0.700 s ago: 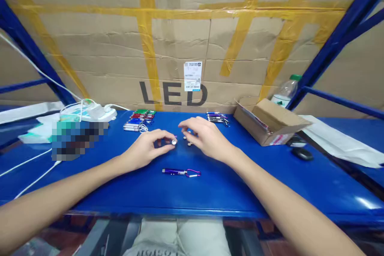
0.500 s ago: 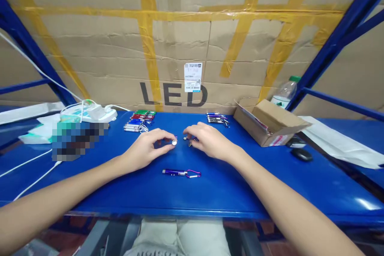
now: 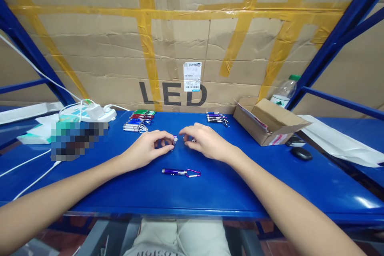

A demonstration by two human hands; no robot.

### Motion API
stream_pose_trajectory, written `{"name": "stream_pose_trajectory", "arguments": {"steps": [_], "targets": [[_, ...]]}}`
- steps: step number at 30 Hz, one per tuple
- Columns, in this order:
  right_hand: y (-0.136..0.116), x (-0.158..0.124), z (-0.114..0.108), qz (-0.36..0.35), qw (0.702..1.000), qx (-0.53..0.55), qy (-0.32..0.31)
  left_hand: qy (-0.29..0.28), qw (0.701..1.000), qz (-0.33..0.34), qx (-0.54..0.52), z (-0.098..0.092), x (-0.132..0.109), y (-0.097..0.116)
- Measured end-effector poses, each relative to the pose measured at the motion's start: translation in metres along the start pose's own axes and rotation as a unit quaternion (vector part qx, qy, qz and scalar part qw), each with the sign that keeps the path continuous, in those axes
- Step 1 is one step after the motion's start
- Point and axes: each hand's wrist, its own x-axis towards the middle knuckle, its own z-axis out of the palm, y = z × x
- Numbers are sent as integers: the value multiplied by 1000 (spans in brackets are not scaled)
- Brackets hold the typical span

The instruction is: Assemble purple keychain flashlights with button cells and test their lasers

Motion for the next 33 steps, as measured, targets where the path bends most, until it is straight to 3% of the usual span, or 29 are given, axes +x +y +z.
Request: {"name": "stream_pose_trajectory", "arguments": {"steps": [3,7,20,28,33], "targets": [[-5,0,-2,0,997,53,58,-1,1000,11,18,0,0,-1],[-14,0,-2,-13,991,102,90,2,999,21,29,0,0,-1],[-23,-1,-1,-52,991,82,95,7,998,49,33,0,-2,0],[-16,0,-3,-21,989,93,110,21,997,59,35,-2,-2,2],[3,-1,-2,-12,996,-13,89,26,996,74,43,-4,-3,2]]}}
